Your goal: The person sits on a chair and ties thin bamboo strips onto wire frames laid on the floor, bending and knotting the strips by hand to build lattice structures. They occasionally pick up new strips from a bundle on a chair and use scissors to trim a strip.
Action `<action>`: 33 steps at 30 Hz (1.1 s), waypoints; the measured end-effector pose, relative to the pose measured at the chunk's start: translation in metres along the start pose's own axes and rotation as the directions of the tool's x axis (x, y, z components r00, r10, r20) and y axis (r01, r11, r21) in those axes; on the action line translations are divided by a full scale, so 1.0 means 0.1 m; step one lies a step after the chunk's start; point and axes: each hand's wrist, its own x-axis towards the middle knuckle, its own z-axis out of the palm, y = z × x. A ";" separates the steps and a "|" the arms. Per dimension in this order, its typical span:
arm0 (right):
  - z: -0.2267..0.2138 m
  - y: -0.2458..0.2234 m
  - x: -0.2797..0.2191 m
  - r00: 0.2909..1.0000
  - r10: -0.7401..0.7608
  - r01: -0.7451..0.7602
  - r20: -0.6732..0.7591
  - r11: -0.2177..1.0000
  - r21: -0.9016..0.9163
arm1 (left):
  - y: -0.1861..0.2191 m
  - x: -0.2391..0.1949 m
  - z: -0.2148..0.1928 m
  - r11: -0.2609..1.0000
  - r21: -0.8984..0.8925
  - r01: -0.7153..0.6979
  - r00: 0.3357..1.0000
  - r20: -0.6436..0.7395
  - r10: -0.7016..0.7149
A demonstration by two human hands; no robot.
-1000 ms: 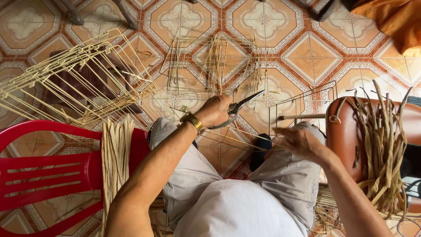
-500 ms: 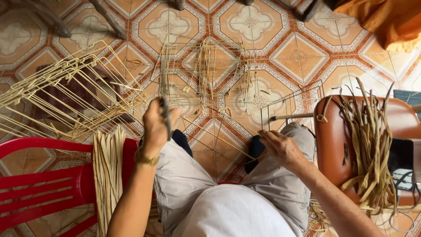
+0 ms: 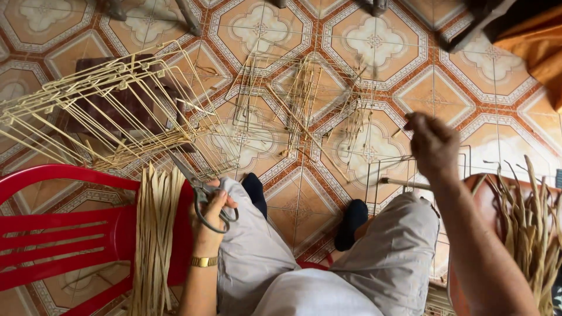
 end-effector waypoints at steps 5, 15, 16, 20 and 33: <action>0.18 -0.30 0.70 0.997 -0.068 0.073 -0.041 0.987 0.145 | -0.02 -0.04 0.03 0.995 0.082 -0.049 0.999 0.015 0.048; 1.00 2.33 1.69 0.835 0.516 -0.320 -0.193 0.739 0.593 | -0.08 -0.16 0.10 0.970 0.240 -0.050 0.998 -0.023 0.057; 0.98 2.63 1.68 0.833 0.518 -0.322 -0.195 0.740 0.591 | -0.09 -0.19 0.09 0.970 0.238 -0.046 0.998 -0.024 0.053; 0.74 3.46 1.83 0.783 0.591 -0.331 -0.192 0.658 0.676 | -0.09 -0.18 0.15 0.972 0.233 -0.018 0.998 -0.047 0.030; -0.07 2.07 1.20 0.872 0.487 -0.484 0.045 0.872 -0.067 | 0.02 -0.49 -0.37 0.966 0.241 0.089 0.915 -0.403 0.016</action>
